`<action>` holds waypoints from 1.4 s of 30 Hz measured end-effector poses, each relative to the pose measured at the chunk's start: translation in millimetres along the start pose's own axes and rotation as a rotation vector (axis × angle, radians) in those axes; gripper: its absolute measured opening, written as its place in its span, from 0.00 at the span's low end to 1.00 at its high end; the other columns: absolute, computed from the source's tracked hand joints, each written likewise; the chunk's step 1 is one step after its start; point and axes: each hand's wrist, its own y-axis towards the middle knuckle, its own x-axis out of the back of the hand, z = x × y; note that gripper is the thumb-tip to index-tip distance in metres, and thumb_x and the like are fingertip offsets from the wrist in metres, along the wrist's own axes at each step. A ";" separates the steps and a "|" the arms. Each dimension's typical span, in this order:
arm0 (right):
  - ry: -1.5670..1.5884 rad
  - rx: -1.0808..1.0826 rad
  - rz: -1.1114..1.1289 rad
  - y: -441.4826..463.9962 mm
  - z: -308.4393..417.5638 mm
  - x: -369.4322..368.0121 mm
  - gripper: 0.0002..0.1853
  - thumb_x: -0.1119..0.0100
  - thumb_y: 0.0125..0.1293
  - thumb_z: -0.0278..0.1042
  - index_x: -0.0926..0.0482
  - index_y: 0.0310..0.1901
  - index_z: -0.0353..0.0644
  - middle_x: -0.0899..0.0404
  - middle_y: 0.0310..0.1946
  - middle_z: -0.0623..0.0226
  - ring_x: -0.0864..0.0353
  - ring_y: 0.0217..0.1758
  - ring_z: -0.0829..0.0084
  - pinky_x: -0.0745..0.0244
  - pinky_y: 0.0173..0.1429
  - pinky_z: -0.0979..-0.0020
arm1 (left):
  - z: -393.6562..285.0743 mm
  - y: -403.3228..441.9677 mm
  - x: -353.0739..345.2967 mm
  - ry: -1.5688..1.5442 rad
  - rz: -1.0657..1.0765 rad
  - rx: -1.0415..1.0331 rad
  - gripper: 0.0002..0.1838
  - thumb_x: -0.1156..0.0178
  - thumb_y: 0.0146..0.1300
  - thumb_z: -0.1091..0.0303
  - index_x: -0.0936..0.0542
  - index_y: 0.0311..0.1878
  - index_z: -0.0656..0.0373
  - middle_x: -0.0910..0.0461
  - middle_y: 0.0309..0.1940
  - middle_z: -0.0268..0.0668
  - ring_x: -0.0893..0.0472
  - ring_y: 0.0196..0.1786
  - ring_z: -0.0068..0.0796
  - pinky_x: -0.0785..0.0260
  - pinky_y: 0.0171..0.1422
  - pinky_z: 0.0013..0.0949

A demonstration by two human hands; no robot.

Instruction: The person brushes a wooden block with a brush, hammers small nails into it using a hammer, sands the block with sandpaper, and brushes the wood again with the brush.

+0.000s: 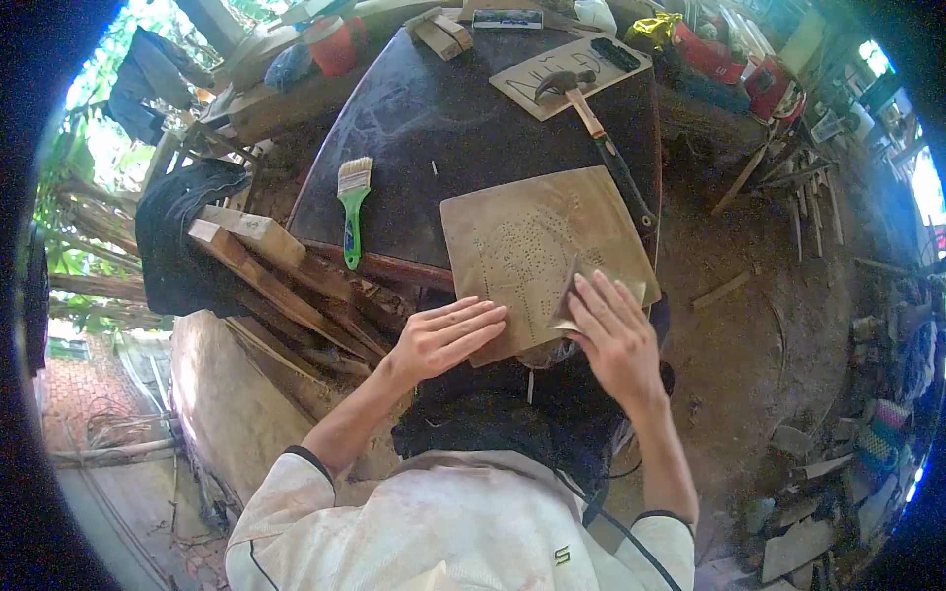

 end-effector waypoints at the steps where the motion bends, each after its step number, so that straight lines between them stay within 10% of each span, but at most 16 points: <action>1: -0.003 -0.032 -0.013 -0.2 7.6 -8.2 0.27 0.24 0.67 0.36 0.14 0.67 0.42 0.19 0.77 0.62 0.25 0.84 0.55 0.31 0.87 0.50 | 4.5 -5.6 -0.9 0.004 0.010 -0.001 0.22 0.35 0.67 0.71 0.12 0.64 0.62 0.11 0.68 0.40 0.11 0.70 0.37 0.18 0.79 0.43; 9: 0.075 -0.132 0.048 37.6 10.5 -25.0 0.22 0.36 0.79 0.36 0.14 0.70 0.41 0.23 0.80 0.56 0.32 0.87 0.47 0.35 0.89 0.48 | 28.0 -24.0 4.9 0.027 0.035 0.181 0.27 0.28 0.65 0.72 0.13 0.68 0.65 0.14 0.72 0.46 0.17 0.76 0.45 0.22 0.81 0.51; 11: 0.097 -0.393 -0.052 55.4 -1.3 -34.1 0.22 0.45 0.85 0.36 0.16 0.73 0.41 0.26 0.82 0.54 0.34 0.89 0.47 0.40 0.91 0.48 | 19.7 -22.5 3.2 -0.045 -0.028 0.286 0.36 0.23 0.64 0.62 0.18 0.73 0.67 0.20 0.77 0.49 0.22 0.81 0.50 0.27 0.84 0.54; 15: 0.178 -0.079 0.068 64.5 47.1 -59.7 0.24 0.45 0.86 0.41 0.19 0.77 0.44 0.28 0.84 0.55 0.35 0.90 0.52 0.45 0.93 0.45 | 17.8 -22.6 -1.8 -0.105 -0.069 0.397 0.58 0.17 0.58 0.42 0.29 0.83 0.70 0.32 0.86 0.55 0.33 0.88 0.57 0.40 0.90 0.59; 19: 0.113 -0.272 0.012 103.7 -15.4 -62.1 0.24 0.46 0.86 0.40 0.19 0.77 0.42 0.27 0.83 0.54 0.36 0.90 0.50 0.45 0.93 0.46 | 20.3 -32.1 -22.1 -0.072 -0.095 0.509 0.61 0.33 0.69 0.27 0.39 0.89 0.68 0.40 0.89 0.60 0.40 0.91 0.59 0.55 0.93 0.65; 24: 0.191 0.010 0.102 107.7 32.1 -70.8 0.24 0.51 0.86 0.34 0.20 0.77 0.39 0.26 0.83 0.55 0.36 0.90 0.49 0.44 0.93 0.46 | 14.6 -29.5 -27.7 -0.080 -0.112 0.527 0.62 0.34 0.69 0.32 0.45 0.90 0.72 0.45 0.90 0.63 0.43 0.92 0.60 0.60 0.94 0.63; 28: 0.038 -0.177 -0.017 147.4 -34.7 -71.3 0.25 0.49 0.83 0.32 0.21 0.78 0.41 0.26 0.83 0.58 0.34 0.89 0.49 0.43 0.92 0.48 | 13.8 -34.6 -34.4 -0.088 -0.110 0.544 0.64 0.36 0.70 0.32 0.50 0.90 0.72 0.48 0.91 0.63 0.47 0.93 0.59 0.64 0.95 0.62; 32: 0.184 0.222 0.023 139.7 25.8 -95.5 0.24 0.51 0.84 0.34 0.20 0.75 0.39 0.23 0.79 0.51 0.28 0.84 0.48 0.42 0.92 0.51 | 14.3 -35.1 -35.0 -0.116 -0.117 0.552 0.64 0.40 0.73 0.30 0.56 0.91 0.71 0.54 0.92 0.63 0.51 0.94 0.59 0.67 0.95 0.61; 36: 0.060 -0.120 -0.070 182.9 -21.9 -94.2 0.27 0.48 0.83 0.34 0.24 0.79 0.38 0.25 0.81 0.47 0.34 0.88 0.45 0.44 0.93 0.50 | 14.8 -40.6 -48.7 -0.156 -0.183 0.562 0.66 0.45 0.76 0.26 0.64 0.92 0.68 0.63 0.94 0.62 0.59 0.96 0.57 0.72 0.95 0.60; 42: 0.048 0.102 0.034 170.2 9.5 -105.7 0.27 0.52 0.82 0.32 0.23 0.78 0.36 0.28 0.83 0.50 0.34 0.88 0.45 0.45 0.93 0.47 | 16.6 -40.3 -45.8 -0.128 -0.180 0.555 0.67 0.43 0.76 0.29 0.67 0.91 0.72 0.66 0.93 0.66 0.60 0.95 0.61 0.69 0.95 0.60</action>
